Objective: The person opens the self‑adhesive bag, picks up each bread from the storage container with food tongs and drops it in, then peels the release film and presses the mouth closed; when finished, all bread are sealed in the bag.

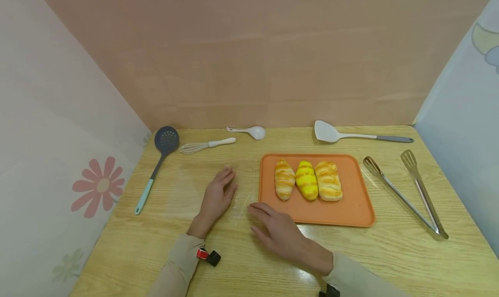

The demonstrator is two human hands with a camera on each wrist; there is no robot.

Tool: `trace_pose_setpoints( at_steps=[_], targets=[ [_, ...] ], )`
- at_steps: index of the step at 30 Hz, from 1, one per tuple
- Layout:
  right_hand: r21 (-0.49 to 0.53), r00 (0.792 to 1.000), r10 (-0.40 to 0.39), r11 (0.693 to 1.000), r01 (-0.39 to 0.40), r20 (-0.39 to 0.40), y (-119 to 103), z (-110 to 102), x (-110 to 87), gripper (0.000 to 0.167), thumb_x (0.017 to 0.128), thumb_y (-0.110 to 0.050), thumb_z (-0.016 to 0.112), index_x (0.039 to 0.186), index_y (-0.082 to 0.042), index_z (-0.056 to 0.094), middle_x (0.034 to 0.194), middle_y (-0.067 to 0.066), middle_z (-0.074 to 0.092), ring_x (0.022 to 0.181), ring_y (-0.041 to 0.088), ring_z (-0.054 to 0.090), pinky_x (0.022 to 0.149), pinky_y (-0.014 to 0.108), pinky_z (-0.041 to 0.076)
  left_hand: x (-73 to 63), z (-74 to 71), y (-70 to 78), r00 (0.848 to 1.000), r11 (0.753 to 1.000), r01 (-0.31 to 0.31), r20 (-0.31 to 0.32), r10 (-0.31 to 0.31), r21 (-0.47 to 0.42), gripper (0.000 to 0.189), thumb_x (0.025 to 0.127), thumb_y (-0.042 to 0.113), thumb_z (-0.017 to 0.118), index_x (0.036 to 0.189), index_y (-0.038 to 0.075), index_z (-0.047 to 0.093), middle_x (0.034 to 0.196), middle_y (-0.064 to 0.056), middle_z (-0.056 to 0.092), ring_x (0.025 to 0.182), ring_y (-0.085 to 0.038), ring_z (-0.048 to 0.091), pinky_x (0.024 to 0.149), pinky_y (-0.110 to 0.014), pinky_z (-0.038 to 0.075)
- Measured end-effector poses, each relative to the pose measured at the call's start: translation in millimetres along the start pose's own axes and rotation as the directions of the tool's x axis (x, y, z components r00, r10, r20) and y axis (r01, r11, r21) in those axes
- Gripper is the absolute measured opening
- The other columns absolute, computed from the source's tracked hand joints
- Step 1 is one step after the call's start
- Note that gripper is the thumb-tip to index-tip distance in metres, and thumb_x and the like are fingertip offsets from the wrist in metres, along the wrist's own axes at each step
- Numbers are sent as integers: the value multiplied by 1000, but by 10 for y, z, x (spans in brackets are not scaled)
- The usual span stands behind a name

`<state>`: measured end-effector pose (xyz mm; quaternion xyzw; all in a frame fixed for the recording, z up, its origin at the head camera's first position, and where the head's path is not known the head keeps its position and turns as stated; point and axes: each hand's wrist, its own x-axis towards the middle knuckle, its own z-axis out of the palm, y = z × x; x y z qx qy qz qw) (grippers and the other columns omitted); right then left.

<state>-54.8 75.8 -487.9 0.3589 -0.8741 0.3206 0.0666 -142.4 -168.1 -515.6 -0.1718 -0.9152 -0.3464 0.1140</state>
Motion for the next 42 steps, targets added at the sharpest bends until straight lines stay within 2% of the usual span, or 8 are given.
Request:
trace_pose_setpoints(
  at_steps=[2, 5, 9, 17, 21, 27, 33, 42],
  targets=[
    [-7, 1000, 4, 1000, -4, -5, -1, 8, 40, 47, 105, -18, 77, 148, 0, 67, 149, 14, 67, 82, 10, 72, 73, 35, 66, -6, 2, -10, 1000, 1000, 1, 10, -1, 15, 44, 106, 9, 75, 144, -11, 67, 155, -27, 61, 152, -42, 54, 129, -57, 39],
    [-22, 1000, 16, 1000, -16, 7, -4, 9, 103, 48, 105, -19, 77, 148, 0, 68, 150, 15, 68, 59, 0, 52, 62, 28, 59, -10, 9, -33, 1000, 1000, 4, 21, -4, 28, 43, 107, 10, 74, 145, -10, 66, 156, -25, 61, 152, -41, 53, 130, -55, 37],
    [-60, 998, 44, 997, -41, 49, -3, 12, 161, 50, 106, -22, 76, 150, -1, 67, 152, 16, 68, 50, -4, 36, 54, 25, 51, -7, 14, -56, 1000, 1000, -2, 14, 1, 29, 40, 108, 10, 73, 143, -9, 68, 155, -24, 62, 151, -40, 55, 130, -54, 38],
    [-171, 995, 49, 985, -33, 92, 30, 46, 167, 48, 107, -26, 74, 149, -2, 69, 152, 15, 69, 48, -1, 40, 44, 21, 37, -3, 12, -60, 999, 999, -33, -36, 33, 2, 32, 105, 6, 76, 134, -7, 76, 147, -23, 68, 143, -40, 62, 127, -55, 43],
    [-239, 994, 31, 971, -4, 108, 42, 73, 150, 46, 108, -29, 73, 146, -4, 72, 148, 15, 71, 49, 4, 50, 45, 24, 45, -11, 10, -53, 998, 999, -38, -52, 37, -11, 29, 104, 5, 76, 132, -7, 77, 146, -23, 69, 142, -41, 64, 126, -55, 44],
    [-270, 998, -10, 963, 27, 62, 51, 116, 119, 45, 106, -30, 73, 143, -4, 74, 143, 13, 75, 77, 20, 79, 60, 36, 63, -15, 7, -51, 993, 997, -59, -103, 54, -47, 25, 103, 6, 78, 127, -4, 80, 142, -22, 72, 140, -42, 65, 127, -57, 43],
    [-258, 999, -32, 965, 41, 38, 57, 127, 110, 43, 106, -29, 74, 141, -5, 74, 139, 14, 76, 90, 22, 82, 67, 39, 68, -12, -6, -42, 989, 993, -67, -139, 53, -96, 23, 104, 7, 77, 125, -3, 82, 139, -21, 74, 139, -43, 66, 126, -61, 43],
    [-244, 1000, -12, 970, 17, 25, 49, 135, 93, 41, 106, -29, 74, 139, -5, 76, 138, 13, 77, 87, 22, 82, 65, 39, 66, -22, -12, -49, 982, 972, -32, -188, -13, -232, 24, 107, 6, 73, 129, -2, 80, 140, -22, 73, 141, -44, 64, 125, -60, 44]
  ],
)
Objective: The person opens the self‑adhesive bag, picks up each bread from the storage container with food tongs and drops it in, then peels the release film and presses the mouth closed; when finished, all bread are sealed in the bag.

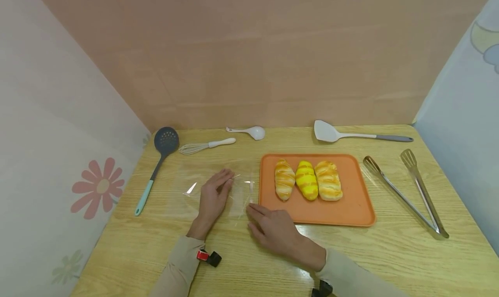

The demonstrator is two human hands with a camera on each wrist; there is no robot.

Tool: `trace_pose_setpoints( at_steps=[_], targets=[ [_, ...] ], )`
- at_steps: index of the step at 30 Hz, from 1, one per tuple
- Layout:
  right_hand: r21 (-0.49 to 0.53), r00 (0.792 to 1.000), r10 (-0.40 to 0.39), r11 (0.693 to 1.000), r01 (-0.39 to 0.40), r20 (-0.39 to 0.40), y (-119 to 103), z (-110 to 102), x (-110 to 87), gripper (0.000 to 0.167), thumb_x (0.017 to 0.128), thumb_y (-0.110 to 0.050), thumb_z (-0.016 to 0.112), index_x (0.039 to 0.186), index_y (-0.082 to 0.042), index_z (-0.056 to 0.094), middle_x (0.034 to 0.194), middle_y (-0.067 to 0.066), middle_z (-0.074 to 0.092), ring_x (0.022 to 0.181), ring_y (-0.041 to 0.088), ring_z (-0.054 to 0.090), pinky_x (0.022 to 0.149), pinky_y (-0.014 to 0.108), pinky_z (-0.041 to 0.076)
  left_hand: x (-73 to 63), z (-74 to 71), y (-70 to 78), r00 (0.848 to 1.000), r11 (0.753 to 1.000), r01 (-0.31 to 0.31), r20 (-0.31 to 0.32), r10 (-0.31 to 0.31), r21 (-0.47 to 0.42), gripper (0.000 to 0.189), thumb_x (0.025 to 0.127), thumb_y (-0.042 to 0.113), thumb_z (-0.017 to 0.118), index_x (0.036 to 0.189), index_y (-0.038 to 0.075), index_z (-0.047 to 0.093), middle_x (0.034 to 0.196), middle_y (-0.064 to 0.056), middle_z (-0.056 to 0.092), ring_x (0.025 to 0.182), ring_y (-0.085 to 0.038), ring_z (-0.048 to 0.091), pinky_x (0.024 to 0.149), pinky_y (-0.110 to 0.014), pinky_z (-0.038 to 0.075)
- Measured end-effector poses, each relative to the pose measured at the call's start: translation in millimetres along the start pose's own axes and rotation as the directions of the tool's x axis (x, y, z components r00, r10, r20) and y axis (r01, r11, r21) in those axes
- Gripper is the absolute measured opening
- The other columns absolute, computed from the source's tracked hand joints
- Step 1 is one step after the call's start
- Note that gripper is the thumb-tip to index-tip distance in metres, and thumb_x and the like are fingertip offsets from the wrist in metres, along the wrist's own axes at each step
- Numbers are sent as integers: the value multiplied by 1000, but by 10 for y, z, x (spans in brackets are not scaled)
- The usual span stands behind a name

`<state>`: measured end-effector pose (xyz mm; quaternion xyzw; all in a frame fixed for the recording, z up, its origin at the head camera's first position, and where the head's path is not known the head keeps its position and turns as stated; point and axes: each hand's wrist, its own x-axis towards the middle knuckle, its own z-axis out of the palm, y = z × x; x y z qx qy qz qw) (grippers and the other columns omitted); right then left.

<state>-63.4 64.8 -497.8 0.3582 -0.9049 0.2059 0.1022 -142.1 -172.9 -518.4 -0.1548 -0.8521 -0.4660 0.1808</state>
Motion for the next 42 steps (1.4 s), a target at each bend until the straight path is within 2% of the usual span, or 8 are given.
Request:
trace_pose_setpoints(
  at_steps=[8, 14, 21, 25, 29, 33, 37, 42],
  targets=[
    [3, 1000, 1, 1000, -1, -26, -19, 7, -6, 38, 104, -28, 77, 136, -7, 76, 135, 11, 77, 76, 17, 78, 57, 33, 61, -16, 18, -33, 998, 998, -2, -69, -2, -62, 23, 105, 1, 74, 128, -3, 80, 139, -23, 73, 139, -46, 65, 126, -65, 40],
    [48, 1000, 21, 999, -20, -13, -9, -10, -8, 45, 105, -26, 76, 142, -2, 72, 140, 16, 74, 75, 18, 78, 61, 35, 64, -3, 27, -31, 996, 994, 13, -85, -22, -105, 23, 105, -1, 74, 127, -3, 80, 139, -24, 73, 140, -46, 64, 126, -67, 39],
    [128, 999, 47, 991, -44, -15, 21, -60, -8, 51, 105, -23, 75, 148, 3, 66, 144, 21, 70, 61, 8, 65, 65, 37, 65, 8, 36, -22, 994, 992, -7, -113, -8, -129, 23, 104, 0, 75, 126, -4, 80, 139, -24, 73, 138, -48, 65, 123, -69, 41],
    [159, 998, 55, 986, -49, -36, 38, -101, -10, 53, 105, -20, 76, 150, 4, 65, 146, 21, 69, 68, 12, 71, 70, 38, 67, 4, 31, -16, 992, 993, -10, -122, -4, -118, 22, 105, 2, 75, 125, -4, 81, 137, -24, 73, 136, -48, 66, 122, -68, 43],
    [190, 996, 56, 981, -41, -70, 48, -170, -19, 52, 104, -18, 77, 150, 3, 65, 146, 19, 69, 70, 10, 71, 72, 38, 67, 6, 21, -2, 993, 993, -10, -120, -4, -114, 22, 104, 0, 75, 125, -4, 81, 136, -25, 74, 135, -49, 67, 122, -69, 43],
    [219, 989, 45, 976, -13, -141, 68, -264, -27, 50, 102, -16, 80, 147, 2, 68, 141, 17, 72, 62, -2, 59, 65, 29, 62, 10, 17, 11, 992, 992, -6, -122, -9, -123, 22, 104, -2, 75, 125, -6, 80, 136, -26, 74, 135, -49, 66, 122, -69, 42],
    [253, 977, 39, 967, 15, -209, 115, -351, -78, 47, 99, -10, 81, 144, 2, 70, 137, 18, 74, 55, -12, 38, 55, 14, 47, 5, 23, 4, 992, 993, -10, -129, -5, -120, 22, 103, -3, 75, 125, -5, 81, 136, -25, 74, 135, -49, 67, 122, -68, 43],
    [279, 959, 49, 960, 32, -279, 225, -460, -205, 47, 95, -2, 81, 141, 1, 72, 133, 19, 75, 58, -13, 43, 51, 7, 42, 10, 23, 5, 992, 993, -13, -127, -2, -121, 23, 103, -5, 74, 125, -5, 81, 136, -26, 74, 135, -49, 67, 121, -69, 44]
  ],
)
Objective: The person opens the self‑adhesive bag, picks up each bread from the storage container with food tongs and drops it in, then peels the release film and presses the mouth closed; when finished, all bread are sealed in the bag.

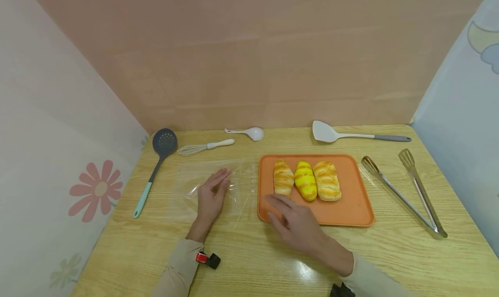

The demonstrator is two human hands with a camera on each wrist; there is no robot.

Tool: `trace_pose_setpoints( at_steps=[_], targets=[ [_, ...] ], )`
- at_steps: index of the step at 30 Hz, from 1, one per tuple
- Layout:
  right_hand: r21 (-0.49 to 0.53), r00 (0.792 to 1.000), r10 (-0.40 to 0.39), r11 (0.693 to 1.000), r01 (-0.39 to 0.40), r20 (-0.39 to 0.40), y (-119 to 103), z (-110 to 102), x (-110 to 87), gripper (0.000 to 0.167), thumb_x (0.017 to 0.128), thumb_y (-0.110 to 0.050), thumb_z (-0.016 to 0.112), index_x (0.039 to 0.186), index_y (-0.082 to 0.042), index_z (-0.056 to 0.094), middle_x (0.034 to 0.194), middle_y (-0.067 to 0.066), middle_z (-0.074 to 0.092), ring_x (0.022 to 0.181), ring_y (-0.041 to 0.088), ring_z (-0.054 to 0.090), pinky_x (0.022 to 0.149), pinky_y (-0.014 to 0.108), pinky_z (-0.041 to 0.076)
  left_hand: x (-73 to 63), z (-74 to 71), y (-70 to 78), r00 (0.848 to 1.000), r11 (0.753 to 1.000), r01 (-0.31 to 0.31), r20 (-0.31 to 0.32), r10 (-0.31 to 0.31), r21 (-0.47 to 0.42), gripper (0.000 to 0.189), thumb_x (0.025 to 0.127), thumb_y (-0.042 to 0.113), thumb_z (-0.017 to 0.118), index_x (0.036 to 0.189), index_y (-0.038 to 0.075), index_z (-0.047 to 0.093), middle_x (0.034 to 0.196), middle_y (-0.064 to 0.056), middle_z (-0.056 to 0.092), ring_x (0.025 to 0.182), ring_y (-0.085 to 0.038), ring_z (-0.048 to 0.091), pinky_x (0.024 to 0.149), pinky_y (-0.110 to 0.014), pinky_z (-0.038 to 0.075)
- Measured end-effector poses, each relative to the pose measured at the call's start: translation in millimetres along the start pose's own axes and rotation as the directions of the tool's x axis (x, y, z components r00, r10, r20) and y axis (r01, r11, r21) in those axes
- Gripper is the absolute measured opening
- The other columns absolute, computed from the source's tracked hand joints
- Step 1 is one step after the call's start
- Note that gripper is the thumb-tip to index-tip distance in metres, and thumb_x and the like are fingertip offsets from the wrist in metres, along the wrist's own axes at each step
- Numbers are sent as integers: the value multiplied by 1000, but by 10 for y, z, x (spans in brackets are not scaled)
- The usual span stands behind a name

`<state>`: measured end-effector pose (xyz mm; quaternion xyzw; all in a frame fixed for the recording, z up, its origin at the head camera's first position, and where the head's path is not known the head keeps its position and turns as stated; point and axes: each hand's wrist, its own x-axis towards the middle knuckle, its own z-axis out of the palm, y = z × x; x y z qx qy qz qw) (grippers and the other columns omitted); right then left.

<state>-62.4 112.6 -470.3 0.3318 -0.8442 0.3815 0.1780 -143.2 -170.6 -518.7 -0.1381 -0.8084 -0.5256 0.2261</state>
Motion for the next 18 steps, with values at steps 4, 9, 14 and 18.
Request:
trace_pose_setpoints(
  at_steps=[4, 9, 14, 18],
  targets=[
    [-3, 998, -1, 1000, 1, -57, 77, -157, -72, 49, 93, 3, 82, 141, -2, 73, 132, 19, 76, 61, -9, 50, 50, 7, 42, 0, -2, 14, 1000, 1000, 15, 4, -15, -6, 22, 104, -2, 74, 125, -6, 80, 137, -25, 74, 136, -47, 67, 122, -67, 44],
    [-55, 994, 16, 998, -22, -106, 170, -368, -172, 48, 93, 2, 80, 140, -3, 74, 131, 19, 76, 63, -7, 52, 48, 8, 41, -8, 3, -4, 1000, 1000, 9, 6, -9, 0, 23, 104, -1, 74, 126, -5, 80, 138, -24, 74, 137, -46, 66, 122, -67, 44],
    [-88, 988, 4, 996, -18, -154, 297, -540, -267, 36, 102, -6, 75, 138, -5, 76, 125, 13, 78, 61, -4, 55, 46, 8, 38, -7, 1, -8, 1000, 1000, 4, 5, -4, 1, 23, 104, -2, 74, 126, -6, 80, 138, -25, 73, 137, -47, 66, 120, -66, 46],
    [-127, 979, -11, 992, -15, -204, 389, -686, -350, 35, 115, -28, 64, 130, 0, 78, 117, 13, 78, 61, 0, 57, 47, 10, 40, -10, -3, -7, 1000, 1000, 9, 6, -9, -8, 23, 104, -3, 74, 126, -6, 80, 139, -24, 73, 138, -47, 65, 118, -64, 47]
  ],
)
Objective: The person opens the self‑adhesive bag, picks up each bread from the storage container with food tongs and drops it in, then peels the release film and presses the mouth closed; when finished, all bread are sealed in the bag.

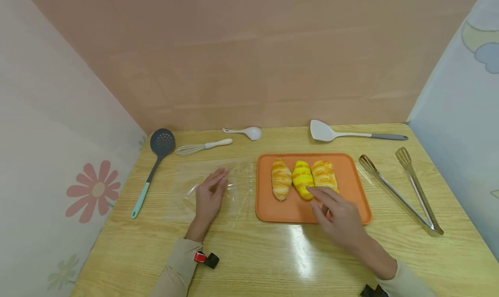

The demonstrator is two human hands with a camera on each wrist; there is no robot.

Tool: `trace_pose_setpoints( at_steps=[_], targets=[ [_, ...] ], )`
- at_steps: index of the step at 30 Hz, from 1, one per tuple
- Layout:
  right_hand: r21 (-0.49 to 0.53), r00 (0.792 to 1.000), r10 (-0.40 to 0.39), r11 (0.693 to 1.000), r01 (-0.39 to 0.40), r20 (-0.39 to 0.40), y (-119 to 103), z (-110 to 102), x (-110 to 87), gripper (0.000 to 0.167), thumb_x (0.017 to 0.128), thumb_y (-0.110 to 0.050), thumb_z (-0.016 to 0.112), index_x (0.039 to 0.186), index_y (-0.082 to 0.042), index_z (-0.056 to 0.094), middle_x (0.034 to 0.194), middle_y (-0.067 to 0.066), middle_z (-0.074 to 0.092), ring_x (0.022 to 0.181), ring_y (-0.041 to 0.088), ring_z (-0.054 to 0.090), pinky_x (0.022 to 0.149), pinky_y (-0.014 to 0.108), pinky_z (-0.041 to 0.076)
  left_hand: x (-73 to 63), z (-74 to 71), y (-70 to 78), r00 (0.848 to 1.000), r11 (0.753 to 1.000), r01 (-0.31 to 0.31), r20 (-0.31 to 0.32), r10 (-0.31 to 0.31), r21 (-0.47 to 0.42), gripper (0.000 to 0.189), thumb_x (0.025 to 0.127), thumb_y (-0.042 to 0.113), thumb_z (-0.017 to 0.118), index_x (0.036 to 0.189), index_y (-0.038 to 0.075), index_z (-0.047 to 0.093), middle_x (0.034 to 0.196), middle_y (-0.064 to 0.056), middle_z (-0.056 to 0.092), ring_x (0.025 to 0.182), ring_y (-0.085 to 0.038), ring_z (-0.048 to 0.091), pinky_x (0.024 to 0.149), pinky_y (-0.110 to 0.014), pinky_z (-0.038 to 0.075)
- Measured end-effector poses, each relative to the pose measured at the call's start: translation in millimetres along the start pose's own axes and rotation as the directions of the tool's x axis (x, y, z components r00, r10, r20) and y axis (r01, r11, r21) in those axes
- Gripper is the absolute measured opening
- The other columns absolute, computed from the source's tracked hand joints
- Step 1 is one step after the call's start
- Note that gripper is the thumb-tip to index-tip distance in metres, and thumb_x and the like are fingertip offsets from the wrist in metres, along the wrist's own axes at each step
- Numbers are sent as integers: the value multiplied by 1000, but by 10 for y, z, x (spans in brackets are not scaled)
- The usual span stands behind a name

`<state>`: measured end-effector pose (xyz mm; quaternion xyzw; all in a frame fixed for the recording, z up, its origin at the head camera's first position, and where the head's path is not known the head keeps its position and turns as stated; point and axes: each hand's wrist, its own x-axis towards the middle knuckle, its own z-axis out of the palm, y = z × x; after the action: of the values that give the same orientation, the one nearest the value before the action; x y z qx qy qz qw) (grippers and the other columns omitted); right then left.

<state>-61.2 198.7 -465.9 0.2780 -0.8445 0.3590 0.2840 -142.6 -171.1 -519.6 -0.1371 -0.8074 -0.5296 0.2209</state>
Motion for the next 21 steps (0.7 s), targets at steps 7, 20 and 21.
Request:
trace_pose_setpoints(
  at_steps=[7, 20, 21],
  targets=[
    [-111, 991, -7, 994, -8, -133, 185, -272, -67, 53, 115, -45, 59, 121, 3, 82, 106, 16, 79, 57, 6, 56, 46, 15, 40, 1, -2, -8, 1000, 1000, 18, 8, -18, -11, 24, 104, -3, 73, 127, -5, 80, 141, -24, 72, 139, -47, 65, 117, -58, 49],
    [-220, 957, 127, 957, -187, -262, 526, -809, -282, 73, 108, -63, 60, 121, 6, 81, 96, 21, 75, 71, -9, 53, 60, 6, 40, -2, 11, 8, 1000, 1000, 9, -3, -9, -20, 23, 104, -2, 75, 126, -6, 80, 140, -24, 73, 138, -46, 66, 116, -50, 51],
    [-230, 953, 148, 950, -211, -264, 551, -850, -308, 74, 108, -64, 60, 122, 6, 81, 97, 22, 74, 74, -14, 51, 64, 4, 40, -2, 10, 7, 1000, 1000, 10, -2, -10, -23, 23, 104, -2, 75, 126, -6, 80, 140, -24, 72, 138, -46, 66, 116, -46, 51]
  ],
)
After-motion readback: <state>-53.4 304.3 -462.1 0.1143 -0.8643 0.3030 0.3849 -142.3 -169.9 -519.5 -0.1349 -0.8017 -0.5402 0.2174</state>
